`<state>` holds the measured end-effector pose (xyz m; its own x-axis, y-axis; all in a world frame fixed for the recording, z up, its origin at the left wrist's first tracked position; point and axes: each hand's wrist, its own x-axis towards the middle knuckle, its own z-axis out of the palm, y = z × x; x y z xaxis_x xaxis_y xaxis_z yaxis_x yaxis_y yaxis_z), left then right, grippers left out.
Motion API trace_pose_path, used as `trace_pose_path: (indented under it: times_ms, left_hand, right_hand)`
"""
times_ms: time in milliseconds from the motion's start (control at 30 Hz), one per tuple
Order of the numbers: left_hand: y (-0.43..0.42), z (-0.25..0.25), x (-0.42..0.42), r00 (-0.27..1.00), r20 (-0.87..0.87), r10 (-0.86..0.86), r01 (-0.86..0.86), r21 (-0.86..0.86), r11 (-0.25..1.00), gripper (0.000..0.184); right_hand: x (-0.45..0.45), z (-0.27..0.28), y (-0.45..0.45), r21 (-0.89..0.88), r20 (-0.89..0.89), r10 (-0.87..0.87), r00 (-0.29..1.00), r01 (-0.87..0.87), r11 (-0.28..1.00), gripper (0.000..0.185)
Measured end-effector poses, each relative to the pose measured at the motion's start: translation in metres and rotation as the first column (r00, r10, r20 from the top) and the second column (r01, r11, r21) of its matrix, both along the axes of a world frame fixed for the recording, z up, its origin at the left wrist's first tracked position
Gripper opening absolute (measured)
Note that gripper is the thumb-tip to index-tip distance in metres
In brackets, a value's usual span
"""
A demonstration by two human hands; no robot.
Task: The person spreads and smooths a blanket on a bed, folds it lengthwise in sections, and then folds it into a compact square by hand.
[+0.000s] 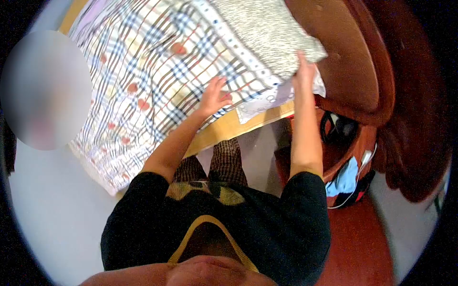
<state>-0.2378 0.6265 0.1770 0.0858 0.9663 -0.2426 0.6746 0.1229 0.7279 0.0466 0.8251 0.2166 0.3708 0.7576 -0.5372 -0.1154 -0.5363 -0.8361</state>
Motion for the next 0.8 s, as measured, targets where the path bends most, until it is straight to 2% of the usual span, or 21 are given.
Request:
trace_pose_path:
  times_ms: [33, 67, 100, 133, 167, 233, 267, 300, 333, 367, 433, 467, 500, 533, 567, 633, 667, 700, 733, 767, 800]
  left_hand:
    - [-0.011, -0.007, 0.009, 0.999, -0.046, -0.021, 0.019, -0.046, 0.999, 0.095]
    - [-0.002, 0.014, 0.026, 0.988, -0.104, -0.116, 0.106, -0.098, 0.990, 0.095]
    - [-0.013, 0.024, 0.018, 0.991, -0.071, -0.117, 0.102, -0.186, 0.977, 0.091]
    - [-0.006, 0.054, 0.015, 0.986, -0.060, -0.156, 0.144, -0.175, 0.974, 0.081]
    - [-0.036, 0.029, 0.015, 0.991, 0.067, -0.118, 0.119, -0.010, 0.993, 0.072]
    - [-0.042, 0.027, 0.002, 0.978, 0.178, -0.111, 0.126, -0.075, 0.989, 0.069]
    - [-0.056, 0.013, -0.013, 0.977, 0.203, -0.062, 0.099, -0.179, 0.979, 0.067]
    - [-0.058, 0.013, -0.018, 0.977, 0.206, -0.044, 0.068, -0.111, 0.992, 0.055]
    - [-0.062, 0.007, -0.033, 0.991, 0.131, -0.018, 0.044, -0.193, 0.980, 0.050]
    - [-0.072, 0.023, -0.048, 0.998, 0.054, 0.032, -0.018, -0.238, 0.971, 0.045]
    - [-0.093, 0.002, -0.048, 0.990, 0.038, 0.136, -0.129, -0.139, 0.982, 0.037]
    - [-0.112, 0.014, -0.085, 0.928, 0.096, 0.361, -0.342, -0.175, 0.923, 0.032]
    - [-0.116, 0.011, -0.087, 0.907, 0.131, 0.401, -0.388, -0.115, 0.915, 0.028]
    - [-0.127, 0.004, -0.108, 0.856, 0.134, 0.499, -0.490, -0.095, 0.866, 0.026]
    - [-0.152, -0.002, -0.148, 0.796, 0.058, 0.603, -0.605, 0.096, 0.790, 0.024]
    - [-0.166, -0.005, -0.176, 0.723, -0.015, 0.691, -0.682, 0.152, 0.716, 0.023]
    - [-0.192, -0.010, -0.207, 0.666, -0.059, 0.744, -0.729, 0.161, 0.665, 0.023]
    - [-0.194, -0.011, -0.207, 0.668, -0.092, 0.739, -0.714, 0.202, 0.670, 0.023]
    - [-0.216, -0.016, -0.224, 0.638, -0.093, 0.764, -0.744, 0.181, 0.643, 0.023]
    - [-0.253, -0.029, -0.262, 0.619, -0.148, 0.771, -0.746, 0.197, 0.637, 0.022]
    - [-0.257, -0.032, -0.264, 0.637, -0.177, 0.750, -0.716, 0.224, 0.661, 0.021]
  right_hand:
    - [-0.002, 0.035, -0.001, 0.078, 0.046, -0.027, 0.999, 0.023, 0.997, 0.047]
    - [-0.004, 0.074, -0.004, 0.156, 0.093, -0.055, 0.994, 0.040, 0.987, 0.045]
    - [-0.008, 0.111, -0.004, 0.233, 0.139, -0.086, 0.987, 0.052, 0.971, 0.044]
    - [-0.013, 0.137, -0.006, 0.239, 0.175, -0.152, 0.973, 0.108, 0.965, 0.042]
    - [0.005, 0.131, -0.022, 0.218, 0.069, -0.202, 0.977, 0.183, 0.959, 0.047]
    - [0.022, 0.113, -0.030, 0.180, 0.187, -0.240, 0.953, 0.208, 0.962, 0.053]
    - [0.021, 0.102, -0.029, 0.058, 0.322, -0.256, 0.912, 0.251, 0.966, 0.055]
    - [0.029, 0.093, -0.032, -0.034, 0.465, -0.282, 0.839, 0.335, 0.942, 0.058]
    - [0.039, 0.077, -0.033, -0.040, 0.467, -0.272, 0.841, 0.328, 0.944, 0.058]
    - [0.043, 0.092, -0.030, -0.059, 0.479, -0.207, 0.853, 0.266, 0.962, 0.057]
    - [0.086, 0.062, -0.045, -0.120, 0.487, -0.157, 0.859, 0.244, 0.962, 0.057]
    - [0.080, 0.073, -0.046, 0.010, 0.536, -0.175, 0.826, 0.201, 0.980, 0.055]
    - [0.089, 0.072, -0.048, 0.127, 0.581, -0.223, 0.783, 0.183, 0.975, 0.052]
    - [0.087, 0.068, -0.049, 0.263, 0.738, -0.256, 0.624, 0.084, 0.961, 0.039]
    - [0.041, 0.096, -0.056, 0.344, 0.760, -0.214, 0.614, -0.099, 0.934, 0.027]
    - [0.023, 0.085, -0.059, 0.318, 0.904, -0.142, 0.403, -0.411, 0.855, 0.024]
    - [-0.032, 0.085, -0.074, 0.205, 0.863, 0.133, 0.488, -0.578, 0.790, 0.022]
    - [-0.040, 0.082, -0.079, 0.172, 0.856, 0.149, 0.496, -0.544, 0.821, 0.022]
    - [-0.062, 0.062, -0.087, 0.188, 0.637, 0.376, 0.672, -0.610, 0.770, 0.020]
    - [-0.128, 0.032, -0.112, 0.062, 0.536, 0.682, 0.497, -0.829, 0.556, 0.018]
    - [-0.152, 0.051, -0.121, 0.025, 0.404, 0.696, 0.593, -0.768, 0.640, 0.020]
